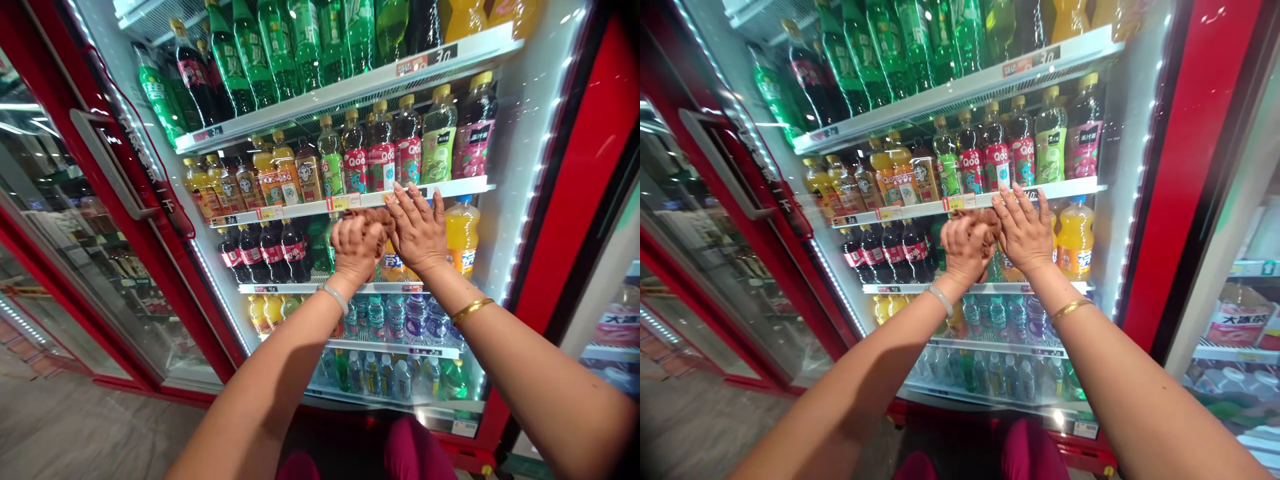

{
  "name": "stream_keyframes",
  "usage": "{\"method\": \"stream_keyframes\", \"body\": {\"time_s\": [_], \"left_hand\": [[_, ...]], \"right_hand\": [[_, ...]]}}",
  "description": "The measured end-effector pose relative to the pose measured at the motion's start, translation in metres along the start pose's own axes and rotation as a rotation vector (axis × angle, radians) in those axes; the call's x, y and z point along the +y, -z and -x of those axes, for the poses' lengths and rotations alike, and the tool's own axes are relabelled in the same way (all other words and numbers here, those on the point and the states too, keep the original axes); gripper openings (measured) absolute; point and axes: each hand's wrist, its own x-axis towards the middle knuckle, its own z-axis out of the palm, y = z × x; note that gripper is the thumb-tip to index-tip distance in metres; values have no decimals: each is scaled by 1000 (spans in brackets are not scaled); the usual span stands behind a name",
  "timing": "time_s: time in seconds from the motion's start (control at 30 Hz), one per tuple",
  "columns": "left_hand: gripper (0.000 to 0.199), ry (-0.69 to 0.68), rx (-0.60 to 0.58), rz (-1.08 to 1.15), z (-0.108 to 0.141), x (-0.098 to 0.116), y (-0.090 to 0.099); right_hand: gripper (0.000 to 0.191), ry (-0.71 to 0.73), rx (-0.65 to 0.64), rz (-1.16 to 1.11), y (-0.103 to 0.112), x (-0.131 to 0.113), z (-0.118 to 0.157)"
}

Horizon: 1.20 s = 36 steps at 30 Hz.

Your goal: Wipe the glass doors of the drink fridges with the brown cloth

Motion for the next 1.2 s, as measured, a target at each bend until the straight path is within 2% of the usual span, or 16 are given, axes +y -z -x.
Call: {"method": "stream_keyframes", "body": {"time_s": [0.07,0.13,0.23,0.3,0.33,0.4,0.5,0.53,0.6,0.67,0.73,0.83,0.93,1.07,1.13,1.2], "left_hand": [[38,-191,-61,57,17,-5,-2],[33,-411,-112,109,22,-27,4],[30,-800,-265,257,3,-71,21],[30,-908,-347,276,-17,-91,29],[28,-862,-364,252,-24,-95,30],[27,-575,-318,166,-32,-91,27],[37,-3,-86,9,-21,-67,13],[40,83,-22,-30,-14,-59,8],[40,57,10,-31,0,-49,2],[35,-96,-86,30,11,-49,3],[30,-236,-193,90,19,-56,9],[27,-332,-239,123,27,-72,20],[27,-472,-293,180,24,-95,28],[26,-710,-427,253,-2,-128,40],[28,-650,-408,223,-15,-131,45],[33,-391,-306,138,-19,-117,44]], "right_hand": [[59,17,33,-6,-1,1,0],[61,35,50,-7,-2,2,0],[67,55,54,-4,-3,2,1],[69,55,50,-17,-3,2,1],[70,54,48,-27,-3,2,1],[68,43,34,-44,-2,1,1],[63,13,-2,-45,1,3,2],[62,6,-10,-40,1,3,2],[59,6,-2,-33,1,2,2],[59,-14,51,-47,-2,-5,0],[62,-84,116,-79,-7,-18,-6],[70,-189,147,-118,-17,-45,-14],[73,-131,97,-126,-25,-62,-14],[70,-24,71,-115,-30,-63,-7],[68,-21,97,-110,-31,-62,-4],[66,-14,112,-104,-32,-62,-4]]}}
